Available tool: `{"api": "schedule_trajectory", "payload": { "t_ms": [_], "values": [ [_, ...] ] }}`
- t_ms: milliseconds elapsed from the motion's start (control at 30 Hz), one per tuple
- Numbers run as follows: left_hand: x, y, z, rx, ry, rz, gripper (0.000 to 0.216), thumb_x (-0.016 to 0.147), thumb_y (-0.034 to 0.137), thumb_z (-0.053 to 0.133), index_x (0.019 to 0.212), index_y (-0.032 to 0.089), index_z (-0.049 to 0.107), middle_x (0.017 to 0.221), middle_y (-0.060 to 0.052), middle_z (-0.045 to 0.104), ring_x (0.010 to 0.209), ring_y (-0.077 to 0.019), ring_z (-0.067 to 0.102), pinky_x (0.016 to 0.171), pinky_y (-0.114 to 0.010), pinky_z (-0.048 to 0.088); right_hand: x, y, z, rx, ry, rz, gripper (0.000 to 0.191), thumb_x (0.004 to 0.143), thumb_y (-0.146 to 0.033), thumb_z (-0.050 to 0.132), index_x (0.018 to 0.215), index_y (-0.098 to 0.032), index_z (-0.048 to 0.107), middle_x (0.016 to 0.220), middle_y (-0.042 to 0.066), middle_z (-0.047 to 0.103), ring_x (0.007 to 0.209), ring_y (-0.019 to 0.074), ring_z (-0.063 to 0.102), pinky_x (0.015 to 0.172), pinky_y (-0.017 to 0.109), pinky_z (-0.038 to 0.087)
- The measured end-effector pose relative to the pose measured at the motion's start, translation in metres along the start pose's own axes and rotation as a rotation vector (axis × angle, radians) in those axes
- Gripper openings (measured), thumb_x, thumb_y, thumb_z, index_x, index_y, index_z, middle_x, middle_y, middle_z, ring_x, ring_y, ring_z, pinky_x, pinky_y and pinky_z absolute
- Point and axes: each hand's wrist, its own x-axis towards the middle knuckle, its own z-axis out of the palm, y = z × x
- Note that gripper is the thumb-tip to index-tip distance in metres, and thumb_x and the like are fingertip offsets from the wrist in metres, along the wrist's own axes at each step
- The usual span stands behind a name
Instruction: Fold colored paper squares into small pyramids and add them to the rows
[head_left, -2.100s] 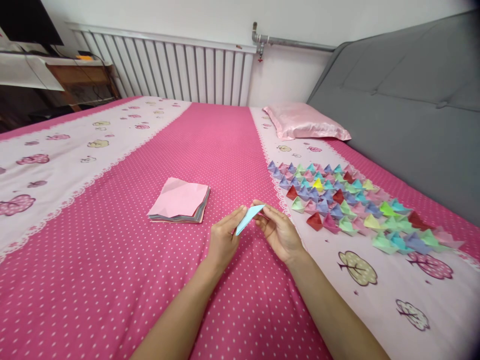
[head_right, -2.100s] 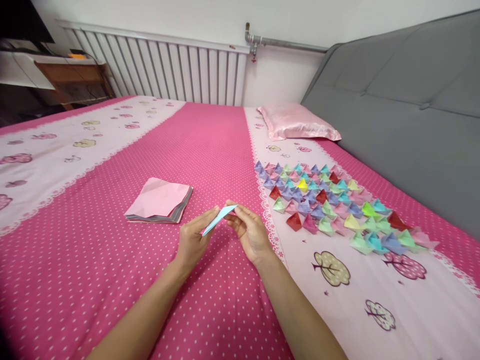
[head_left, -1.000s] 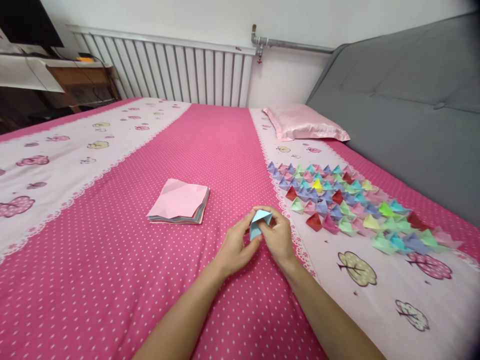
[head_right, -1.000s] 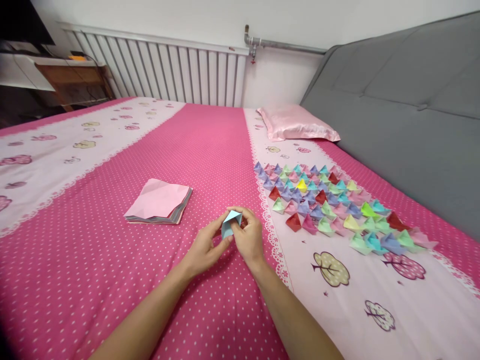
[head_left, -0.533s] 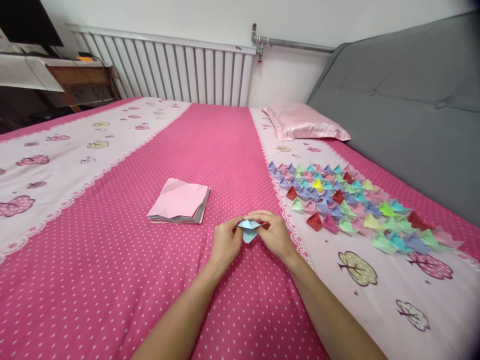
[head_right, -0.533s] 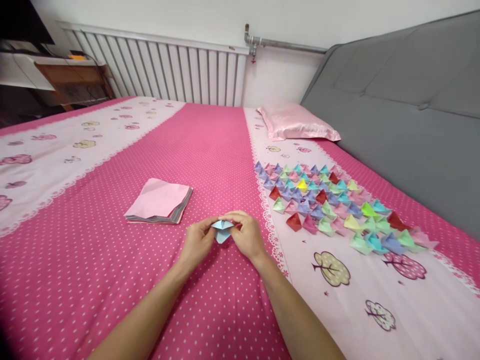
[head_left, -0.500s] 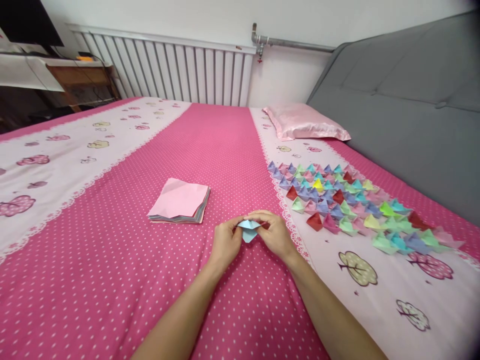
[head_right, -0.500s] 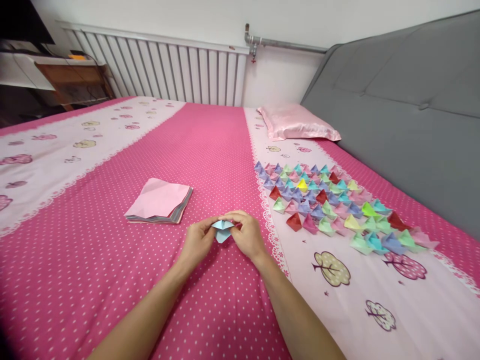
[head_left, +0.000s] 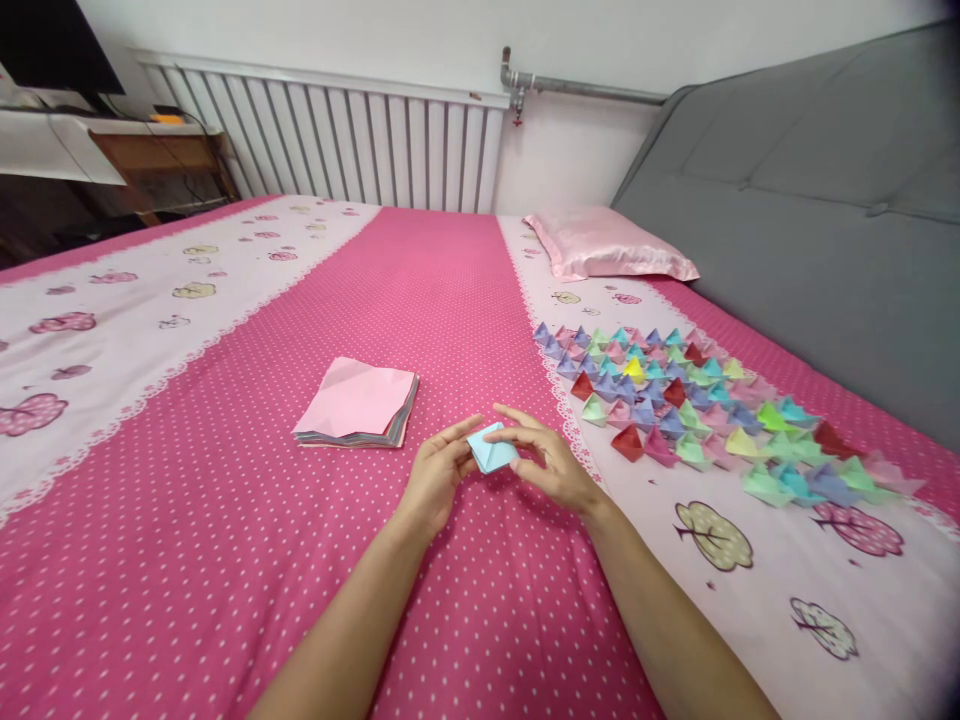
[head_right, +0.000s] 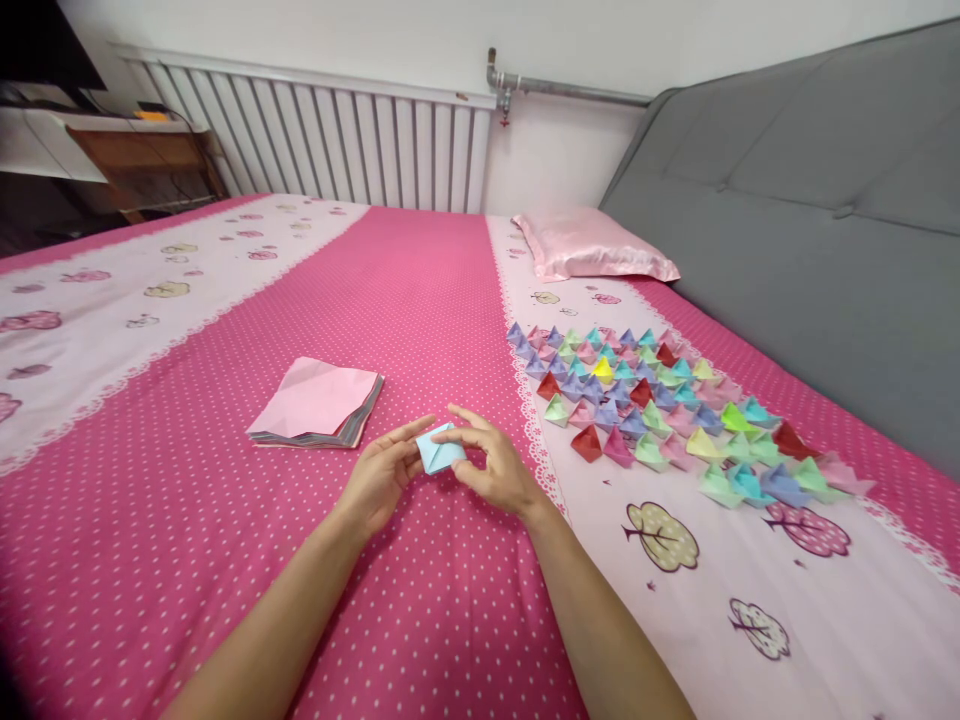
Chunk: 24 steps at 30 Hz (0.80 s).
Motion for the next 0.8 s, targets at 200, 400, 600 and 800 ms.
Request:
{"api": "schedule_trajectory", "payload": {
  "t_ms": [200, 400, 600, 800],
  "values": [
    [-0.003, 0.002, 0.004, -0.04, -0.092, 0.051, 0.045, 0.071, 0.013, 0.055, 0.116, 0.01, 0.054, 0.096, -0.011, 0.069, 0.08, -0.0142, 0.064, 0.074, -0.025, 0.048, 0.004, 0.008, 0.013, 0.141, 0.139, 0.126, 0.025, 0.072, -0.029, 0.064, 0.096, -0.02, 0.068, 0.108, 0.009, 0.064, 0.099, 0.0224, 0.06, 0.086, 0.037, 0.047],
    [-0.001, -0.009, 0.001, 0.173, -0.035, 0.147, 0.045, 0.062, 0.018, 0.072, 0.105, 0.009, 0.059, 0.089, -0.01, 0.069, 0.075, -0.0144, 0.063, 0.07, -0.024, 0.048, 0.005, 0.014, 0.019, 0.327, 0.212, 0.188, 0.042, 0.067, -0.026, 0.07, 0.106, -0.021, 0.056, 0.098, 0.005, 0.065, 0.085, 0.0188, 0.065, 0.074, 0.031, 0.052],
    [0.012, -0.022, -0.01, 0.511, 0.042, 0.159, 0.036, 0.07, 0.016, 0.062, 0.105, 0.007, 0.056, 0.077, -0.007, 0.066, 0.065, -0.0135, 0.062, 0.063, -0.025, 0.048, 0.007, 0.033, 0.024, 0.298, 0.212, 0.249, 0.048, 0.066, -0.023, 0.068, 0.108, -0.021, 0.045, 0.098, 0.005, 0.061, 0.082, 0.0169, 0.065, 0.071, 0.03, 0.053],
    [0.013, -0.027, -0.008, 1.296, 0.198, 0.421, 0.036, 0.073, 0.011, 0.055, 0.11, 0.014, 0.055, 0.094, -0.009, 0.062, 0.069, -0.0145, 0.061, 0.07, -0.029, 0.048, 0.008, 0.048, 0.032, -0.11, 0.226, 0.27, 0.028, 0.071, -0.023, 0.061, 0.099, -0.018, 0.055, 0.096, 0.007, 0.063, 0.077, 0.0187, 0.064, 0.067, 0.032, 0.053]
  ]
}}
